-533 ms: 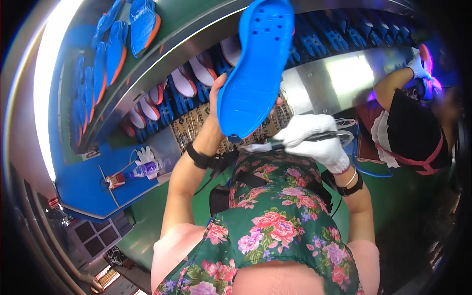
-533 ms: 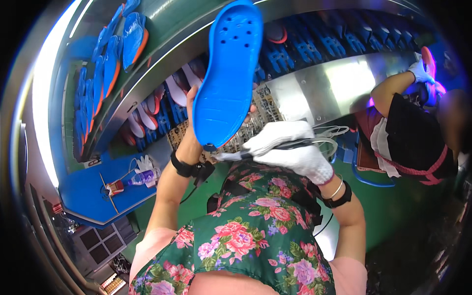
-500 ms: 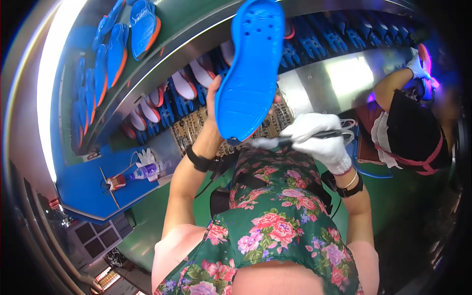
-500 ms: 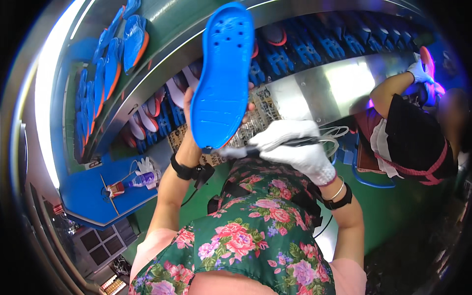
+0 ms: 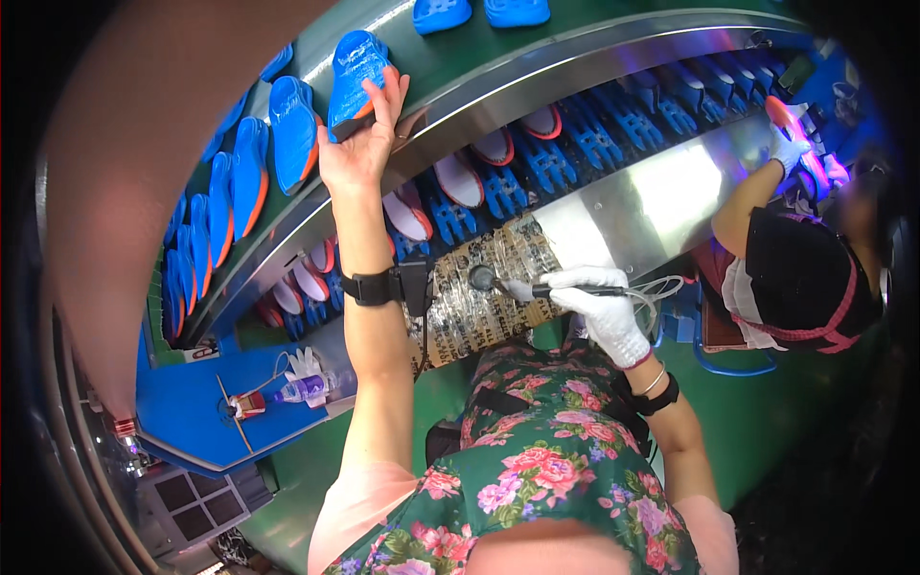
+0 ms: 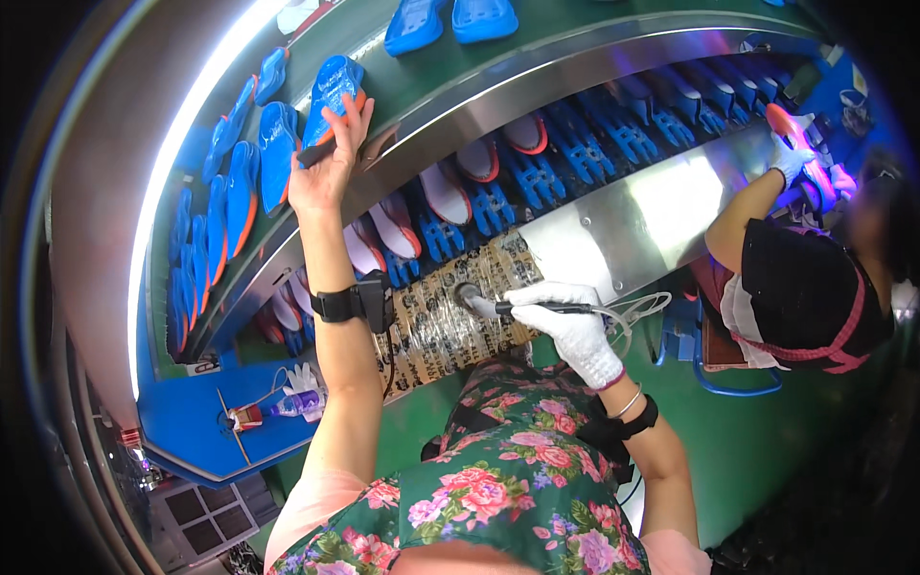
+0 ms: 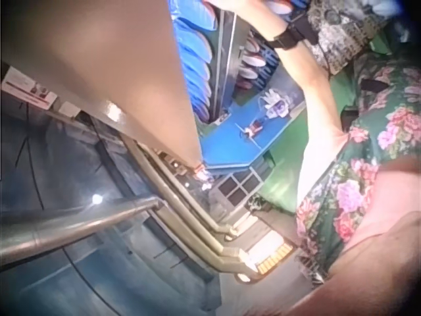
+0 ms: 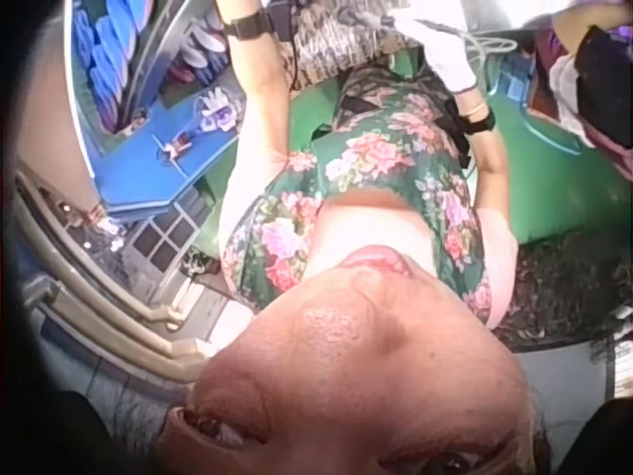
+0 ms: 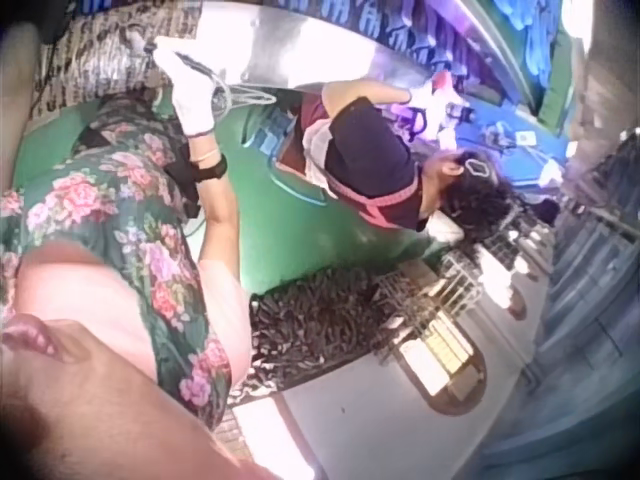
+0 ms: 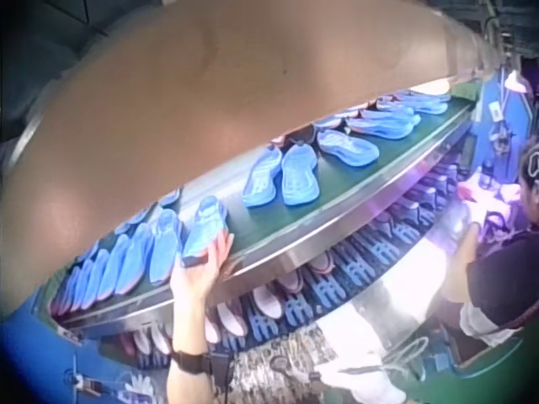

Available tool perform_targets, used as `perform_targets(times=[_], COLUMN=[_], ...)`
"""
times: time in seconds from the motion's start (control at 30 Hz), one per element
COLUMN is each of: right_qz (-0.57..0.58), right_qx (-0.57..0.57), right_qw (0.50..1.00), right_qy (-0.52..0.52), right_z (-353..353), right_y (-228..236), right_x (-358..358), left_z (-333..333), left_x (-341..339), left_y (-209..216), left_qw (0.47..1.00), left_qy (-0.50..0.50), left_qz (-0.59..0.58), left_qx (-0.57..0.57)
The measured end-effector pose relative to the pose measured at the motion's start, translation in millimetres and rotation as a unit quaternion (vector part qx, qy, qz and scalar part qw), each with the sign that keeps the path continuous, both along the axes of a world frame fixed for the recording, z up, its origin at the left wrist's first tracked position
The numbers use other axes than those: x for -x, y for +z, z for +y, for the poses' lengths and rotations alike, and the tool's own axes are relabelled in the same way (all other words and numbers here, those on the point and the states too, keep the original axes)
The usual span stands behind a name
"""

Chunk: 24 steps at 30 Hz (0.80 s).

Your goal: Applying glue to the underside of blue shoe soles using a brush on a production line.

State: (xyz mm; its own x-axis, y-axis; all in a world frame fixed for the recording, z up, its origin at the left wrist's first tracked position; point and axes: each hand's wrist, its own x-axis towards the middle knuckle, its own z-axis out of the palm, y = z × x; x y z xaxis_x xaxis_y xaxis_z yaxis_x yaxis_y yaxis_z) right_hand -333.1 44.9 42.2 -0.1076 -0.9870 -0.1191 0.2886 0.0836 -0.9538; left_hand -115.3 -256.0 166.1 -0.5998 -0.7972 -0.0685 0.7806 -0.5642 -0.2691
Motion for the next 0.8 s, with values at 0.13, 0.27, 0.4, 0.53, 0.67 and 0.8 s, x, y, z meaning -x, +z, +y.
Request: perform_targets(times=[0.13, 0.27, 0.4, 0.53, 0.67, 0.8], right_qz=[-0.021, 0.013, -0.020, -0.038, -0.062, -0.082], right_qx=[-0.008, -0.010, -0.043, -0.058, -0.054, -0.064], right_qw=[1.000, 1.000, 0.999, 0.998, 0.997, 0.994], right_qy=[0.004, 0.026, 0.011, 0.012, -0.007, -0.036], right_z=[-1, 1, 3, -1, 5, 10], right_y=[-13, -25, -32, -21, -26, -36], right_x=[-8, -6, -2, -6, -8, -5], left_z=[-27, 23, 8, -68, -110, -111], left_x=[-6, 26, 63, 94, 106, 161], left_y=[-6, 5, 23, 30, 21, 0], left_qw=[0.999, 0.995, 0.903, 0.427, 0.220, 0.286], left_qy=[0.015, 0.057, 0.017, 0.220, 0.092, 0.109], left_qz=[0.022, -0.076, -0.374, -0.769, -0.850, -0.800], left_qx=[-0.018, 0.029, 0.210, 0.422, 0.469, 0.516])
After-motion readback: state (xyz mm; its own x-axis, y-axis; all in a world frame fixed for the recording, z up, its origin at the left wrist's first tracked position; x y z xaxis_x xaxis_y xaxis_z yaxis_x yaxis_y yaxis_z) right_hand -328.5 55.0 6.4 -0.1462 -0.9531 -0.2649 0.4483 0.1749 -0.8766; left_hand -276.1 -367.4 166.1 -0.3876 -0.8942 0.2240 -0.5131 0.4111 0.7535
